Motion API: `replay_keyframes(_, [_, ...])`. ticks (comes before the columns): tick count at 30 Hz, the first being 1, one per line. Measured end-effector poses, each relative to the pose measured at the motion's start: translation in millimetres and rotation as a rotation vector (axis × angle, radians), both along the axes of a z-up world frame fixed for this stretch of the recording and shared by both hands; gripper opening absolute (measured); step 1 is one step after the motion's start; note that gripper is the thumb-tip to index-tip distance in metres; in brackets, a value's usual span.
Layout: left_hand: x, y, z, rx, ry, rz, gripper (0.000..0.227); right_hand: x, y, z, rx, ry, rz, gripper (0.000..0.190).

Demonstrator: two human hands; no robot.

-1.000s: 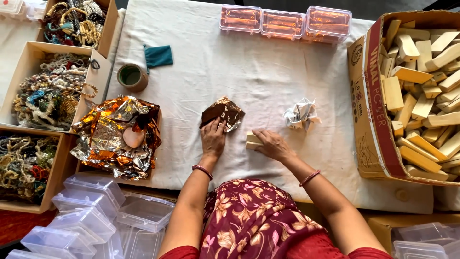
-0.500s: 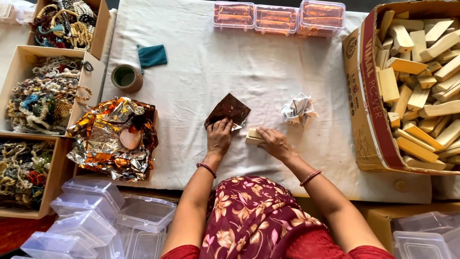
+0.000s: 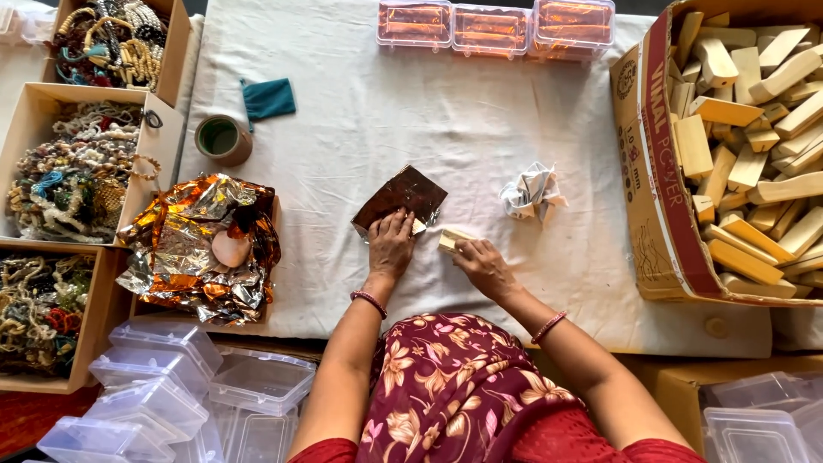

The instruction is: Wrapping small wooden blocks in gold and silver foil and organizing them into plastic containers at a workstation.

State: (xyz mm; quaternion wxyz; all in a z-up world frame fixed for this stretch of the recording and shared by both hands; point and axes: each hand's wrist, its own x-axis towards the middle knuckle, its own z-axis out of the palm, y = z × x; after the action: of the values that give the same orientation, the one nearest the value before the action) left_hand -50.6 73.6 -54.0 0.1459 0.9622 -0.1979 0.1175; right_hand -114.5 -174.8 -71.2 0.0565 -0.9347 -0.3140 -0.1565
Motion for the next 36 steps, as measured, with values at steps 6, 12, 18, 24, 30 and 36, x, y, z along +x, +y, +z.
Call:
replay_keyframes(6, [-0.4,0.1,4.7,0.013,-0.008,0.012,0.058,9.2,8.9,52.9,0.233,0.099,-0.278,0.050])
replay_keyframes(12, [0.0,0.1,-2.4,0.009,-0.021,0.009,0.057,16.1,-2.0,32.3,0.173,0.517,-0.374,0.053])
replay_keyframes(18, [-1.0,-0.3,4.8,0.017,-0.008,0.018,0.058,29.3,-2.5,40.8,0.370,0.139,-0.372,0.035])
replay_keyframes(24, [-1.4,0.0,6.2,0.015,-0.006,0.016,0.058,26.6,-11.7,30.5,0.349,0.355,-0.386,0.016])
replay_keyframes(30, [-0.4,0.6,5.5,0.014,-0.009,0.014,0.057,-1.4,8.2,16.8,0.056,0.046,-0.146,0.027])
replay_keyframes(36, [-0.1,1.1,3.0,0.011,-0.001,0.010,0.057,-17.4,12.3,-3.4,-0.016,0.065,-0.207,0.012])
